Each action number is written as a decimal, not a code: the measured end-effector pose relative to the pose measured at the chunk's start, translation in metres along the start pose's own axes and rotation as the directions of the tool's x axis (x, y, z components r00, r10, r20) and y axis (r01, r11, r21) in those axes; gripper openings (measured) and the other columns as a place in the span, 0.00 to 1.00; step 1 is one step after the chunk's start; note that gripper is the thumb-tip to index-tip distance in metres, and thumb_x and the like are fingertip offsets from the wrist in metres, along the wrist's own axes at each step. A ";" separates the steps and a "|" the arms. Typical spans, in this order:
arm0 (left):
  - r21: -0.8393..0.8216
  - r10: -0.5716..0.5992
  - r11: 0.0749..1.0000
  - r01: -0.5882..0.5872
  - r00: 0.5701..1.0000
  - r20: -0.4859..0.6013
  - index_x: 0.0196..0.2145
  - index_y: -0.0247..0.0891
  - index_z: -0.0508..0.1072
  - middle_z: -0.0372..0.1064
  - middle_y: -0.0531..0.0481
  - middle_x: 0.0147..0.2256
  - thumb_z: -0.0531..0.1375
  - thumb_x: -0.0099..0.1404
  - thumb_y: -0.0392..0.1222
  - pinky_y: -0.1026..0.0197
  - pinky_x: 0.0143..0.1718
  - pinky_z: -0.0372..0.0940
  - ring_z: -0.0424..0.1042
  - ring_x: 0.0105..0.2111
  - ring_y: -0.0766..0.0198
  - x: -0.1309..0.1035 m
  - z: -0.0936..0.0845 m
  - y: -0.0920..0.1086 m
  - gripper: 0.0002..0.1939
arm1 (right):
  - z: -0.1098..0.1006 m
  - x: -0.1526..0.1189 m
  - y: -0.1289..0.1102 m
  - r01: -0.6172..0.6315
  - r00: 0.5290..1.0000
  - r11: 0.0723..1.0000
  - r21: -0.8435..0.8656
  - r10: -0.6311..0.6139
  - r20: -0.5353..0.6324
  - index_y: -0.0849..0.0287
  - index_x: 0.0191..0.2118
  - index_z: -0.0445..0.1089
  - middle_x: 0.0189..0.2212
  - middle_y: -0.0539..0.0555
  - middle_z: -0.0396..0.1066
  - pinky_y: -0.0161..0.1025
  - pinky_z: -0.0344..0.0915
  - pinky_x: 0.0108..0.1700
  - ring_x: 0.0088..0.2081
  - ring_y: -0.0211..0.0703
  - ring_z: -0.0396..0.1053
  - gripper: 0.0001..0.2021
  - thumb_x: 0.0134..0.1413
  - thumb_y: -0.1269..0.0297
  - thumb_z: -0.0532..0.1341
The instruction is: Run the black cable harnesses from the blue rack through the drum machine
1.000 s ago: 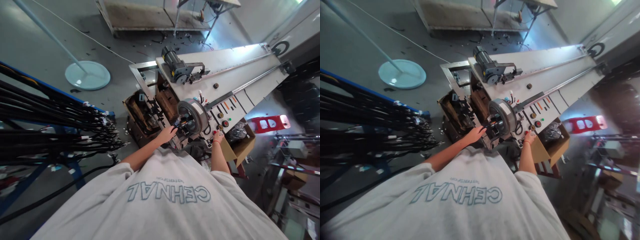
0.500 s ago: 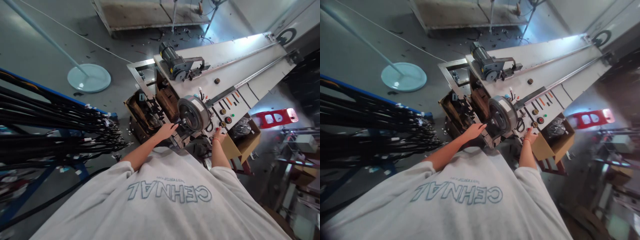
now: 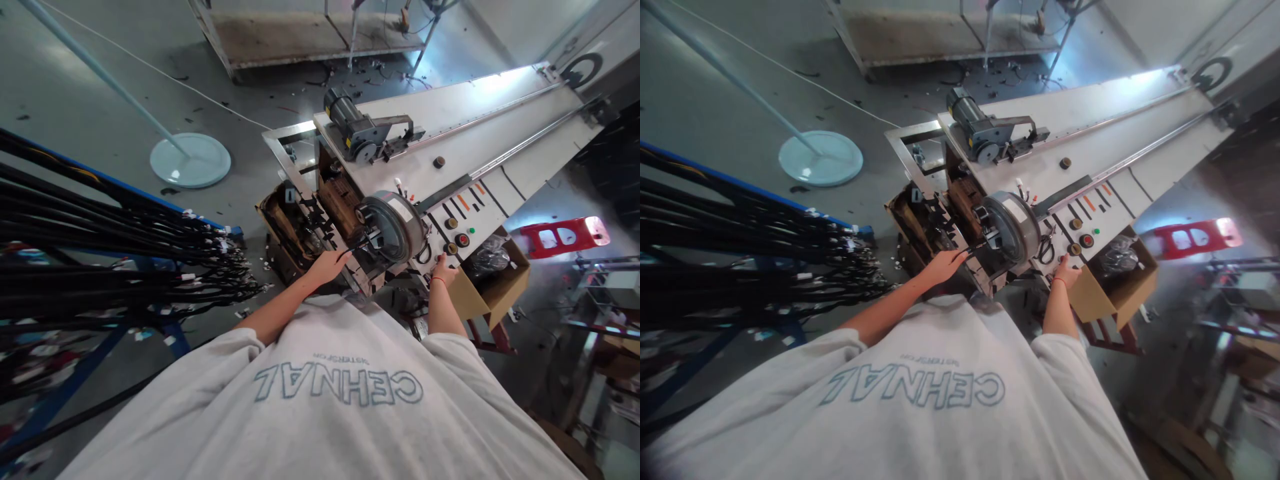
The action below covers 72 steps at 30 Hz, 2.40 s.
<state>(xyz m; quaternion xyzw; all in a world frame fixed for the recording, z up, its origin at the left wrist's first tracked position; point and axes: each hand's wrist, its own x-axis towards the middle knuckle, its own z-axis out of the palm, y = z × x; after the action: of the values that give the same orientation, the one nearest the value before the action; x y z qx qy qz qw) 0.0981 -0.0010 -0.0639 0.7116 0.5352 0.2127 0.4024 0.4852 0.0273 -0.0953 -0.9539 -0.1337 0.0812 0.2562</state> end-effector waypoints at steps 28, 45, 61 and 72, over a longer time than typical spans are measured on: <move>0.002 -0.046 0.999 0.046 0.998 -0.042 0.27 0.38 0.69 0.70 0.49 0.25 0.52 0.69 0.50 0.62 0.31 0.59 0.69 0.27 0.61 -0.011 0.013 -0.011 0.18 | -0.002 -0.003 -0.003 0.015 1.000 1.000 -0.019 -0.015 0.009 0.65 0.53 0.61 0.53 0.72 0.68 0.51 0.64 0.57 0.56 0.61 0.67 0.34 0.54 0.37 0.57; -0.030 -0.063 0.998 0.062 0.997 -0.051 0.32 0.36 0.74 0.73 0.47 0.28 0.55 0.66 0.49 0.63 0.30 0.59 0.69 0.28 0.61 -0.019 0.019 -0.021 0.15 | 0.004 0.005 0.002 0.013 1.000 1.000 -0.016 -0.012 0.022 0.64 0.54 0.61 0.53 0.72 0.68 0.51 0.64 0.57 0.56 0.60 0.67 0.35 0.54 0.36 0.57; -0.045 -0.068 0.997 0.066 0.996 -0.060 0.33 0.36 0.74 0.73 0.47 0.28 0.54 0.66 0.51 0.62 0.30 0.59 0.70 0.28 0.59 -0.019 0.024 -0.024 0.16 | 0.000 0.000 -0.003 0.008 1.000 1.000 -0.011 -0.008 0.014 0.66 0.54 0.61 0.52 0.73 0.68 0.53 0.63 0.57 0.56 0.62 0.67 0.35 0.54 0.37 0.57; -0.050 -0.094 0.994 0.092 0.995 -0.036 0.33 0.36 0.73 0.72 0.48 0.27 0.54 0.66 0.51 0.63 0.29 0.57 0.69 0.27 0.61 -0.021 0.025 -0.024 0.16 | -0.002 -0.003 -0.004 0.000 1.000 1.000 -0.011 0.000 0.003 0.66 0.52 0.62 0.52 0.73 0.68 0.50 0.63 0.57 0.56 0.62 0.66 0.34 0.54 0.38 0.58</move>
<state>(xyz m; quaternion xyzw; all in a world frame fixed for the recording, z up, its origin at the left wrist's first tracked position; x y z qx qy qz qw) 0.0953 -0.0265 -0.0953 0.6716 0.5702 0.2203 0.4187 0.4813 0.0291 -0.0912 -0.9552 -0.1345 0.0818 0.2508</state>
